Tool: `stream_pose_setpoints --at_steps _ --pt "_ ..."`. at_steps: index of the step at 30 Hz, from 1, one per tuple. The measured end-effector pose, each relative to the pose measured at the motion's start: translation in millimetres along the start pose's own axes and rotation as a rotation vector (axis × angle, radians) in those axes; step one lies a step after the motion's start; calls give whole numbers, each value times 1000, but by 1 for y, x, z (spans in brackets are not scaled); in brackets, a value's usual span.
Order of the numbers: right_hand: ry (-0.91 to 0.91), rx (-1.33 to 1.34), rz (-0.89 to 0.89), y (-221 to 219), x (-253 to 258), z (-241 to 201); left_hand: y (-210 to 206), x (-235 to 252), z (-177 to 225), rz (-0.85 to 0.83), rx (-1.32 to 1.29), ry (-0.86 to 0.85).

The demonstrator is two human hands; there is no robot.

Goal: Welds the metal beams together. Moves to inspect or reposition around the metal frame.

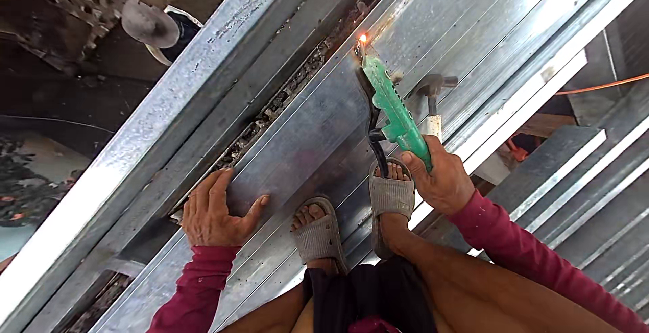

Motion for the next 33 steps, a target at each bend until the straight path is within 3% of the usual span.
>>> stream_pose_setpoints --at_steps 33 --pt "-32 -7 5 -2 3 3 0 -1 0 12 5 9"
Point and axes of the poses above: each hand's wrist, its own x-axis towards the middle knuckle, its own y-axis out of the back of the hand, z = x × y, the point moved 7 cm from there along x, towards the middle knuckle, and after that the axes turned 12 degrees about z, right-handed, at the moved point
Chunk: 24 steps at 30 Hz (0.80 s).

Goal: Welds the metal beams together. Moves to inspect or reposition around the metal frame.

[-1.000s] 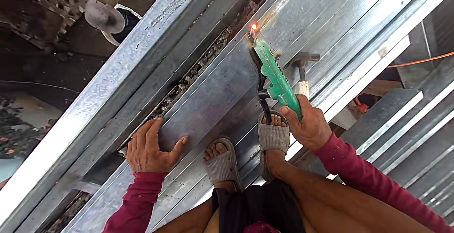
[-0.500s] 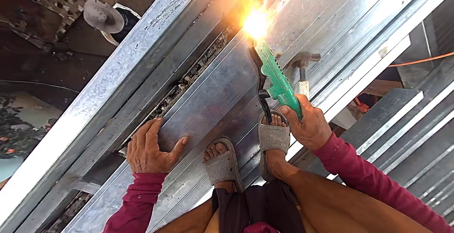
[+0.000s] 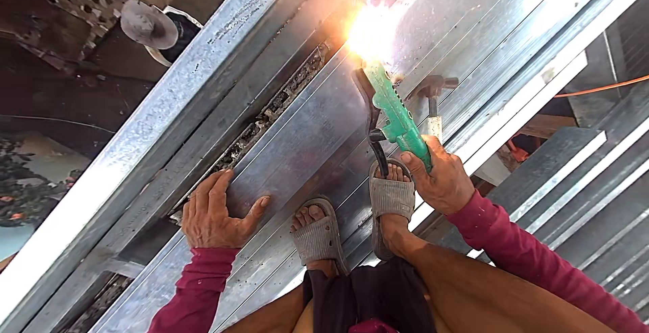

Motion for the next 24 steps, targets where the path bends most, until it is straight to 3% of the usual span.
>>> stream_pose_setpoints --at_steps 24 --pt "2 15 -20 -1 0 -1 1 0 1 -7 0 -2"
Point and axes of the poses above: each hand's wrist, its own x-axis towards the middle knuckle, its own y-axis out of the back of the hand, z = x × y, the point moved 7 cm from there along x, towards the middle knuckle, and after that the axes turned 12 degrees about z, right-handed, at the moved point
